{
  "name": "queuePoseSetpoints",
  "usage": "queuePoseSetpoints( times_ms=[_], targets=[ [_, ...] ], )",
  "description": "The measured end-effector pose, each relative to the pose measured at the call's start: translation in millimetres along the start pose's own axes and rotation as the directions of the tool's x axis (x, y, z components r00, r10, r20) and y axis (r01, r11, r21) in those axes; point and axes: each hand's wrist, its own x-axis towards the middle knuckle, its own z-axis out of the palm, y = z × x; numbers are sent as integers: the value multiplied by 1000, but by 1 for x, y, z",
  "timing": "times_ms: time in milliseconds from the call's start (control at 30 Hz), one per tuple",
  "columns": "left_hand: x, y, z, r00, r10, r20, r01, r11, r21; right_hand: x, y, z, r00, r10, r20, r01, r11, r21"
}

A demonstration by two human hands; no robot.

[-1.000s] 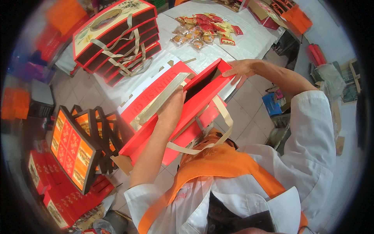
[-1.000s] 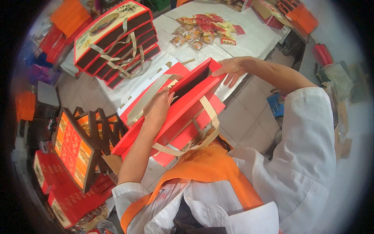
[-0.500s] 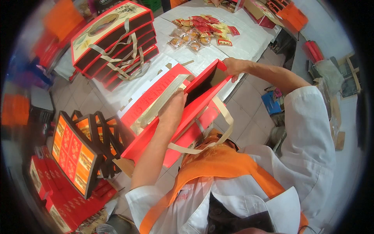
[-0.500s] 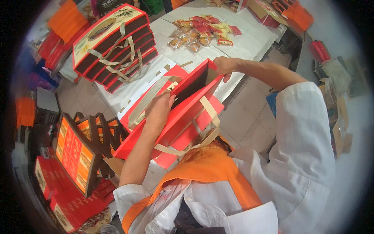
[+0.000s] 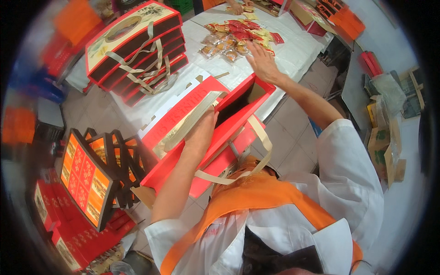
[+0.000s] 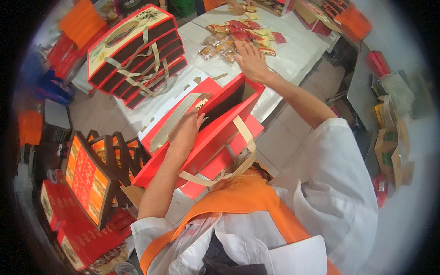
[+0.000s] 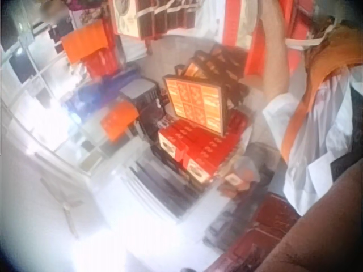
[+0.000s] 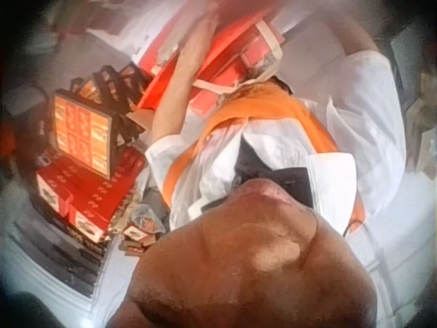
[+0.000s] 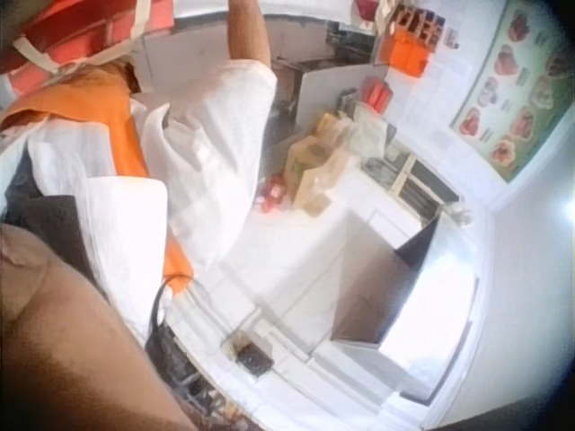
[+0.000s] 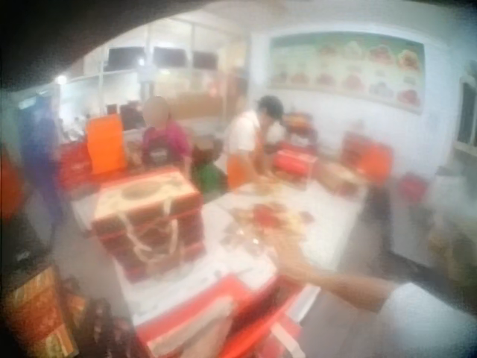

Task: The person assembles red and orange gift boxes by folding flaps, inserting inner trays, and closing lids. They repeatedly handle multiple boxes, stacking completed units on the table.

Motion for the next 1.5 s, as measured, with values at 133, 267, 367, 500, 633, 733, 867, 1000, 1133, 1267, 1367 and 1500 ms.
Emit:
queuePoseSetpoints(
  times_ms=[133,267,367,500,633,733,867,1000,1133,1267,1367,1500],
  targets=[
    [2,-2,2,1000,-3,13,3,1000,5,6,17,-1,965,45,-259,54,930,365],
    [3,-5,6,998,56,-38,-55,998,39,-9,4,-2,852,-167,496,32,963,269],
    [-2,-10,11,996,70,-46,-67,996,64,-21,-15,-14,956,-267,-123,292,907,302],
    [2,-14,26,993,57,-106,-63,997,-51,-38,-60,-28,670,-724,-165,681,511,524],
    [-3,-13,19,981,125,-148,-144,982,-120,-33,-101,-25,648,-670,364,485,730,481],
    [-20,-17,0,981,114,-160,-149,962,-231,-32,-100,-18,634,-714,296,540,683,491],
    [-52,-44,-27,996,83,9,-83,994,-70,-31,-86,-15,617,-782,88,603,542,585],
    [-64,-57,-17,968,201,-147,-196,979,48,-23,-97,-25,457,-844,-281,867,351,354],
    [-64,-61,-4,982,160,-100,-154,986,63,-24,-132,-33,385,-899,-209,871,280,404],
    [-72,-41,-32,930,204,-306,-174,977,124,-36,-164,-23,444,-892,87,725,414,550],
    [-100,-19,-75,828,326,-456,-251,943,218,-39,-167,-12,433,-890,141,734,439,518],
    [-191,-33,-130,699,-310,-644,214,951,-225,-39,-164,-7,437,-898,51,776,406,483]
  ],
)
